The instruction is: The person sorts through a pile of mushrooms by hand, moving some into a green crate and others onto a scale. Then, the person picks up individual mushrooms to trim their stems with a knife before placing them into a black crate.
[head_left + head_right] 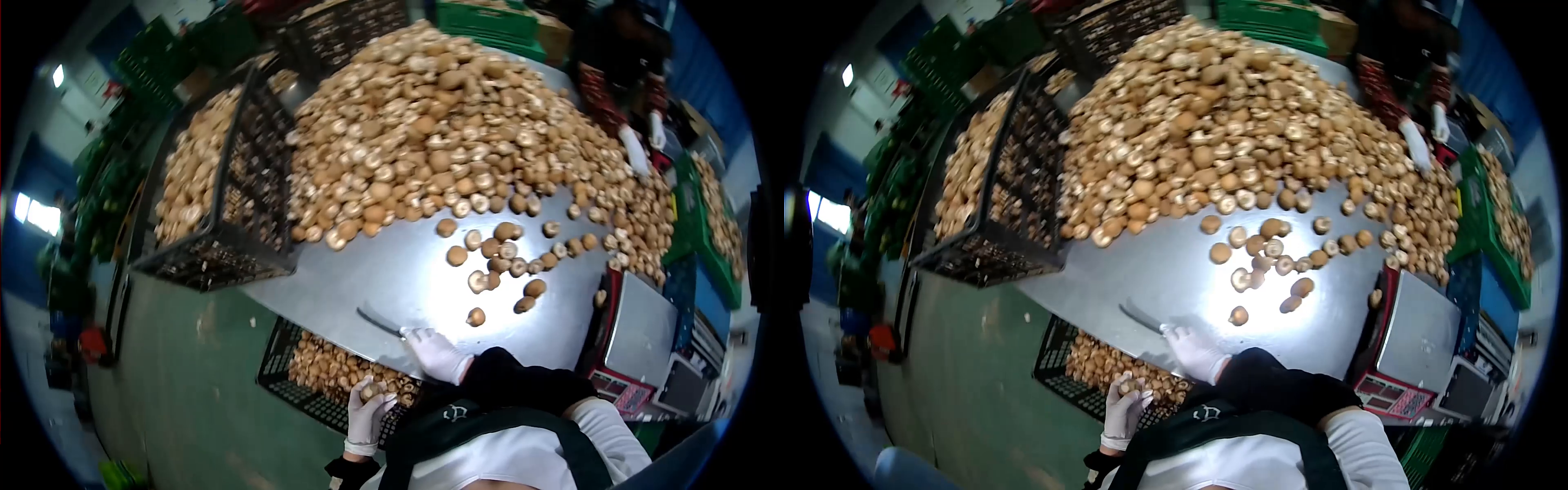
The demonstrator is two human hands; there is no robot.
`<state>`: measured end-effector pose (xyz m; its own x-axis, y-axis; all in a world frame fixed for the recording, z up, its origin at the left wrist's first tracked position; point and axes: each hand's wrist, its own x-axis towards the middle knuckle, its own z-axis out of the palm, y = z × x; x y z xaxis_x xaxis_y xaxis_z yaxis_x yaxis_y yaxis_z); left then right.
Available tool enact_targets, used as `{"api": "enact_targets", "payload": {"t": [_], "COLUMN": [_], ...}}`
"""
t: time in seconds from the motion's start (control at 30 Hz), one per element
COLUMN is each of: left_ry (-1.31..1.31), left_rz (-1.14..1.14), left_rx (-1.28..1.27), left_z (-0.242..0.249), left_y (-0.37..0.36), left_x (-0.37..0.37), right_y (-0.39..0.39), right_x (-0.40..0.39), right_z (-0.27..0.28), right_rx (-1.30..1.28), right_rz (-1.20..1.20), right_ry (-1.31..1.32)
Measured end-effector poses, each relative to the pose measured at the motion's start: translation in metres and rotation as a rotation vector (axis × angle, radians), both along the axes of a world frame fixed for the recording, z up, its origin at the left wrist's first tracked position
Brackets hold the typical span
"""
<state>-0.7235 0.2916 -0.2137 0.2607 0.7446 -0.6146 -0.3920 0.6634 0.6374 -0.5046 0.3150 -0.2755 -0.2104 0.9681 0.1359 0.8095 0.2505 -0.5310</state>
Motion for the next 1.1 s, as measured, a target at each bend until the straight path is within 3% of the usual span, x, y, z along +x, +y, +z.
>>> {"api": "enact_targets", "payload": {"t": [0.07, 0.13, 0.23, 0.27, 0.33, 0.4, 0.47, 0.57, 0.63, 0.73, 0.9, 0.93, 1.0, 1.1], "left_ry": [-0.006, -0.120, 0.055, 0.098, 0.200, 0.503, 0.587, 0.757, 0.895, 0.757, 0.679, 0.447, 0.396, 0.164], "left_rz": [-0.022, -0.047, -0.254, -0.325, -0.438, -0.542, -0.620, -0.726, -0.784, -0.667, -0.598, -0.761, -0.829, -0.950], "left_rx": [-0.059, -0.070, 0.051, 0.104, 0.294, 0.990, 1.083, 1.235, 1.332, 1.395, 1.415, 1.179, 1.349, 1.321], "left_z": [-0.013, -0.033, -0.026, -0.021, -0.015, -0.047, -0.040, -0.044, -0.059, -0.089, -0.080, -0.077, -0.072, -0.061], "left_y": [0.007, 0.012, 0.019, 0.023, 0.031, 0.043, 0.055, 0.061, 0.062, 0.065, 0.060, 0.065, 0.062, 0.061], "left_x": [0.006, 0.009, 0.034, 0.049, 0.082, 0.107, 0.139, 0.177, 0.201, 0.231, 0.305, 0.319, 0.351, 0.385], "right_y": [-0.001, 0.001, 0.020, 0.032, 0.058, 0.080, 0.094, 0.093, 0.089, 0.074, 0.030, 0.019, 0.002, -0.015], "right_x": [0.002, 0.011, 0.034, 0.044, 0.066, 0.086, 0.107, 0.139, 0.160, 0.205, 0.297, 0.312, 0.347, 0.352], "right_z": [-0.009, 0.019, 0.039, 0.035, 0.036, 0.039, 0.036, 0.036, 0.036, 0.037, 0.056, 0.064, 0.040, 0.054], "right_rx": [0.010, -0.105, 0.134, 0.084, 0.141, 0.050, 0.008, -0.181, -0.145, -0.073, -0.269, -0.316, -0.161, 0.081], "right_rz": [0.033, 0.033, -0.064, -0.089, -0.167, -0.224, -0.228, -0.254, -0.275, -0.362, -0.615, -0.655, -0.783, -0.980], "right_ry": [-0.121, 0.015, -0.025, -0.061, -0.224, -0.336, -0.486, -0.469, -0.475, -0.435, -0.456, -0.443, -0.411, -0.325]}}
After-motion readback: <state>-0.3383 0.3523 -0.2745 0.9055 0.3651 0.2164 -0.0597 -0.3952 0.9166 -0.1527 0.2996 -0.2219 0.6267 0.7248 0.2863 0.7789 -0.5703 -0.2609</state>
